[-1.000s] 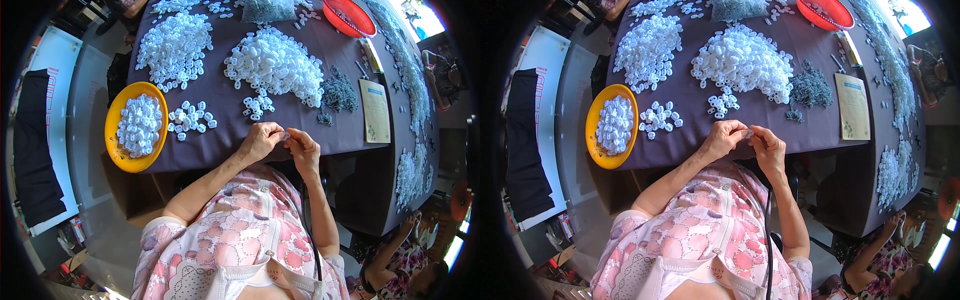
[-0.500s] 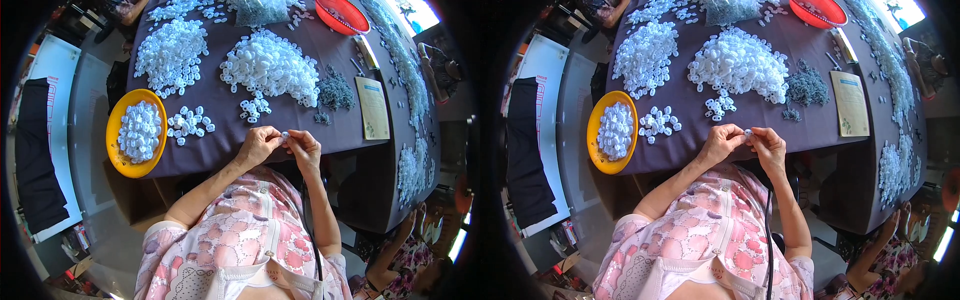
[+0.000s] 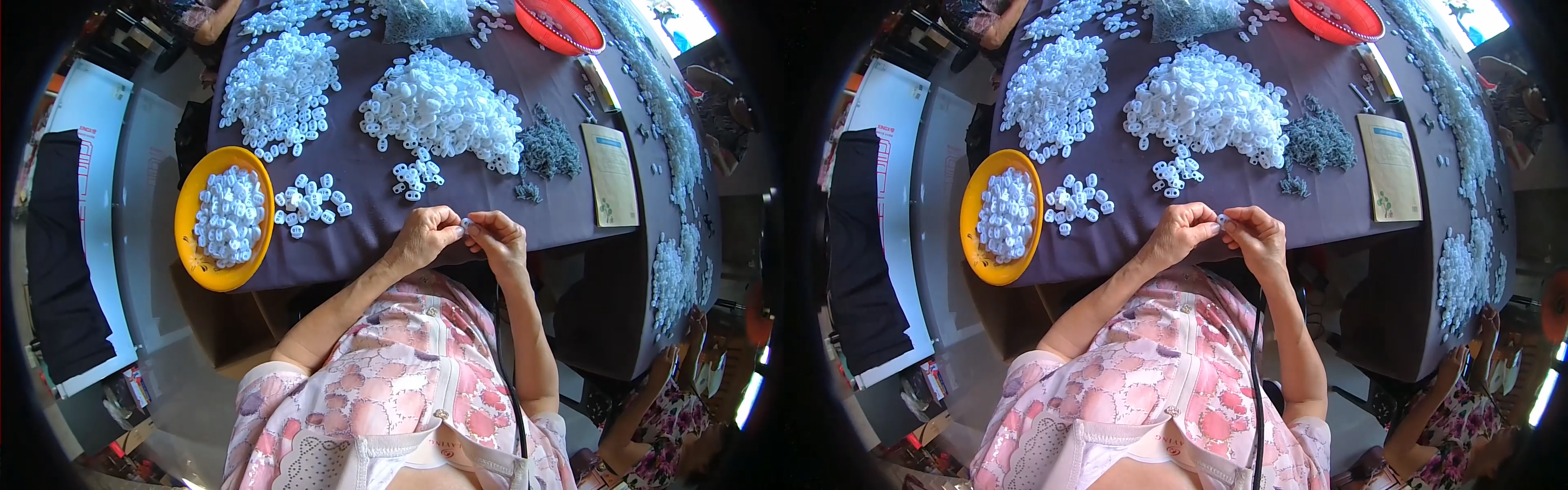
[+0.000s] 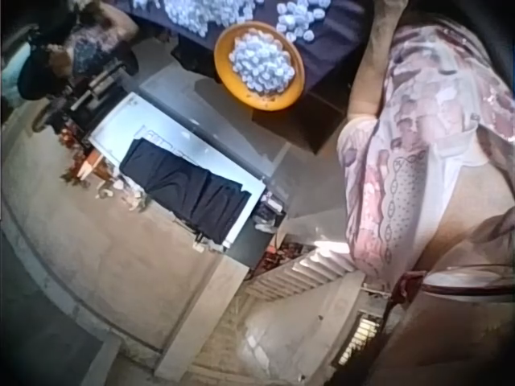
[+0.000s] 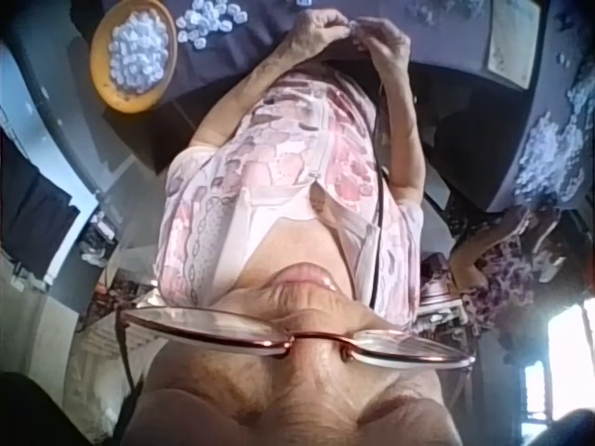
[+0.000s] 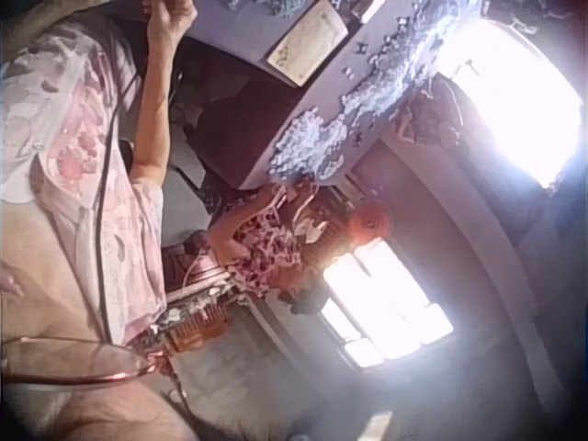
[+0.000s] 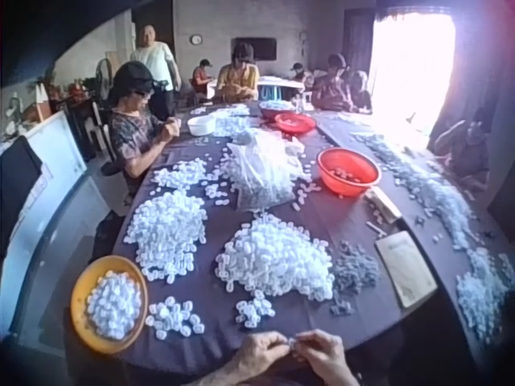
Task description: The person assembles plastic cord locks by hand, picking up the small components from the table and fitting them together.
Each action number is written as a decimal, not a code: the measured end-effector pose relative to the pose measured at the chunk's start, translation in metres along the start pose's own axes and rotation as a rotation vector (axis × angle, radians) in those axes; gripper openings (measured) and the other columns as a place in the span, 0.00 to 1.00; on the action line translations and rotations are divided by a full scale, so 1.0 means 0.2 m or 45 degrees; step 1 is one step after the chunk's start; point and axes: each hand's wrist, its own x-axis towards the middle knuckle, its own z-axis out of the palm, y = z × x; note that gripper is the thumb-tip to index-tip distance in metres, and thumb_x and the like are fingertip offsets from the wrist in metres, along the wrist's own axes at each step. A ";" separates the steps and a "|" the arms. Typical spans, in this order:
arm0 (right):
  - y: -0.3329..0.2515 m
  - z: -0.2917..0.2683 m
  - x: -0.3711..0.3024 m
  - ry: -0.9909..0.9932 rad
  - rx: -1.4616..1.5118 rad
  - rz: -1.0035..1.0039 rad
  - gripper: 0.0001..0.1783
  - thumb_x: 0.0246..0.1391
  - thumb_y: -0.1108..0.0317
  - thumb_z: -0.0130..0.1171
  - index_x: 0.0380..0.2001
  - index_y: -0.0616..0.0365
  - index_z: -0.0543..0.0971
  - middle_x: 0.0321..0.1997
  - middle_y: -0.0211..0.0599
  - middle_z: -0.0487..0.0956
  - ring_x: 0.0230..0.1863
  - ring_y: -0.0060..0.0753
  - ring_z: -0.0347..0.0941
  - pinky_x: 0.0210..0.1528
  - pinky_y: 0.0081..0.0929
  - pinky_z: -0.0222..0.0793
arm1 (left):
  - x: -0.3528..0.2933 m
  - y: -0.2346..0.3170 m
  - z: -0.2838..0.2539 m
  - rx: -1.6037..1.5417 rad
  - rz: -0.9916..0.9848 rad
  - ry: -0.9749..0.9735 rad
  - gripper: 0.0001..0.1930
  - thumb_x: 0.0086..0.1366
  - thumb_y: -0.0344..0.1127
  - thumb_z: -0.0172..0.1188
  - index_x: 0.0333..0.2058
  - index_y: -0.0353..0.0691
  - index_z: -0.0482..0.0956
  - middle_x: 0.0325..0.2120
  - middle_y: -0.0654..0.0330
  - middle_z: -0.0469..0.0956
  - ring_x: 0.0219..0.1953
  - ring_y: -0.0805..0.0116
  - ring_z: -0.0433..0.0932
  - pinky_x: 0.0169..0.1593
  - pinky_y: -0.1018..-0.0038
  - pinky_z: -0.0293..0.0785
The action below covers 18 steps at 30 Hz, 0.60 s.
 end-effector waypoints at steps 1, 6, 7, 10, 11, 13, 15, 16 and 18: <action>-0.01 -0.01 0.00 -0.033 0.015 0.030 0.07 0.52 0.77 0.59 0.37 0.62 0.79 0.28 0.28 0.80 0.27 0.14 0.74 0.28 0.12 0.71 | 0.00 0.00 0.00 0.004 0.006 -0.021 0.06 0.58 0.30 0.59 0.30 0.32 0.78 0.22 0.67 0.76 0.26 0.83 0.70 0.30 0.82 0.68; 0.00 -0.02 0.01 -0.089 0.007 0.031 0.06 0.52 0.78 0.59 0.35 0.63 0.80 0.28 0.29 0.80 0.26 0.14 0.74 0.28 0.13 0.71 | 0.00 0.01 -0.03 0.045 -0.018 -0.089 0.06 0.57 0.30 0.58 0.30 0.32 0.78 0.21 0.67 0.76 0.26 0.82 0.70 0.31 0.81 0.68; -0.02 -0.02 0.01 -0.089 -0.030 0.032 0.06 0.52 0.79 0.59 0.35 0.63 0.80 0.28 0.30 0.80 0.26 0.15 0.74 0.29 0.13 0.72 | 0.01 0.01 -0.03 0.077 -0.022 -0.109 0.06 0.57 0.30 0.58 0.30 0.32 0.78 0.21 0.67 0.76 0.26 0.82 0.70 0.31 0.81 0.68; -0.03 -0.03 0.02 -0.120 -0.063 0.045 0.07 0.52 0.80 0.58 0.35 0.63 0.80 0.28 0.31 0.80 0.26 0.16 0.75 0.30 0.13 0.73 | 0.02 0.02 -0.04 0.124 -0.033 -0.153 0.06 0.57 0.30 0.58 0.30 0.32 0.78 0.21 0.68 0.76 0.25 0.82 0.70 0.30 0.81 0.68; -0.03 -0.04 0.02 -0.151 -0.060 0.055 0.07 0.52 0.79 0.58 0.35 0.63 0.81 0.28 0.31 0.80 0.27 0.16 0.75 0.30 0.13 0.73 | 0.02 0.01 -0.04 0.125 -0.035 -0.155 0.06 0.57 0.30 0.58 0.30 0.32 0.78 0.21 0.68 0.76 0.25 0.82 0.70 0.30 0.81 0.68; -0.03 -0.03 0.02 -0.127 -0.042 0.059 0.07 0.52 0.79 0.58 0.36 0.63 0.81 0.29 0.32 0.80 0.27 0.17 0.75 0.30 0.14 0.73 | 0.02 0.00 -0.04 0.042 -0.025 -0.138 0.06 0.58 0.30 0.58 0.31 0.33 0.78 0.20 0.69 0.74 0.23 0.83 0.69 0.27 0.82 0.66; -0.03 -0.03 0.02 -0.105 -0.025 0.062 0.08 0.52 0.79 0.58 0.36 0.63 0.81 0.29 0.32 0.80 0.27 0.17 0.75 0.31 0.14 0.73 | 0.01 0.00 -0.03 -0.003 -0.045 -0.125 0.06 0.59 0.31 0.58 0.31 0.34 0.78 0.20 0.70 0.74 0.22 0.85 0.68 0.26 0.83 0.65; -0.03 -0.03 0.01 -0.094 0.009 0.036 0.08 0.52 0.79 0.58 0.37 0.63 0.80 0.29 0.33 0.80 0.28 0.18 0.76 0.31 0.14 0.74 | 0.01 0.00 -0.03 -0.050 -0.066 -0.113 0.06 0.60 0.32 0.59 0.32 0.35 0.78 0.20 0.71 0.73 0.21 0.86 0.67 0.24 0.84 0.64; -0.03 -0.02 0.01 -0.080 0.044 0.010 0.08 0.53 0.79 0.58 0.38 0.64 0.80 0.30 0.33 0.81 0.28 0.18 0.76 0.31 0.15 0.74 | 0.01 0.01 -0.02 -0.051 -0.088 -0.102 0.07 0.61 0.33 0.59 0.33 0.36 0.78 0.19 0.71 0.72 0.20 0.87 0.66 0.23 0.85 0.63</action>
